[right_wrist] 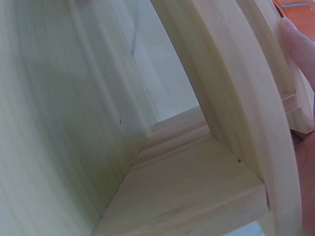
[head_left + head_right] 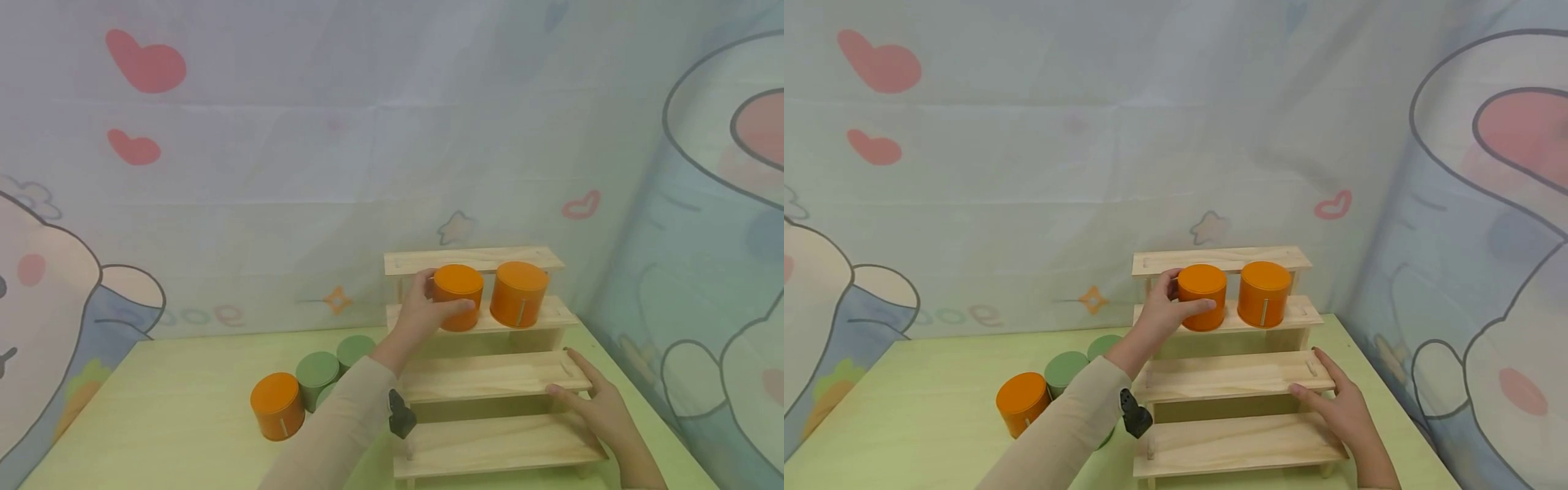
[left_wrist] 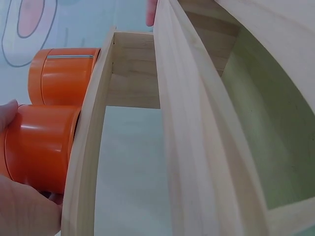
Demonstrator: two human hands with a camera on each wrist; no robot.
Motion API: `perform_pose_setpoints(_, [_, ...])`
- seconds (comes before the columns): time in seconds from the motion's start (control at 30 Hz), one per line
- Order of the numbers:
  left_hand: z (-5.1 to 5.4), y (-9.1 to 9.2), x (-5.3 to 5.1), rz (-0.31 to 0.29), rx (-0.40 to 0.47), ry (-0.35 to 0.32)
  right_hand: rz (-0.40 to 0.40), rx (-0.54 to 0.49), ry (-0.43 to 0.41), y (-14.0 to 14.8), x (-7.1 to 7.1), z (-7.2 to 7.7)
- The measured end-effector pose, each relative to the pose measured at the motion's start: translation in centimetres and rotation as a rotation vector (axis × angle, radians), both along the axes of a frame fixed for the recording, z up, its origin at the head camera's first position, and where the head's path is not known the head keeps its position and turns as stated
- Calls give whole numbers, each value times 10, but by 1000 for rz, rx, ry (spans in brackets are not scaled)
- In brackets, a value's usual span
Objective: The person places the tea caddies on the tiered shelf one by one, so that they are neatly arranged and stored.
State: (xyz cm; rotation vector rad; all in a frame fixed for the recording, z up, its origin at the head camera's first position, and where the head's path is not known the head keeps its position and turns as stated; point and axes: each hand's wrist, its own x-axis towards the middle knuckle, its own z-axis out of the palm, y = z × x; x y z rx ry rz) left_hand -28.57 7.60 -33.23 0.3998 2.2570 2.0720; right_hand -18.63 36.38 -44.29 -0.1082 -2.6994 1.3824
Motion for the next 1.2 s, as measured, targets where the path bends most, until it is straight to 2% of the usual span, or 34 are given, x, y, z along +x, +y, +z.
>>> perform_pose_setpoints(0.4, [1, 0, 3, -15, -14, 9, 1, 9, -1, 2, -1, -2])
perform_pose_setpoints(0.7, [4, -6, 6, -56, -16, -6, -3, 29, 8, 3, -1, -3])
perform_pose_setpoints(0.97, [5, -23, 15, -21, -65, 3, -5, 31, 32, 1, 0, -1])
perform_pose_setpoints(1.2, [12, -53, 25, -38, -69, 56, -2, 43, 12, 2, 1, 1])
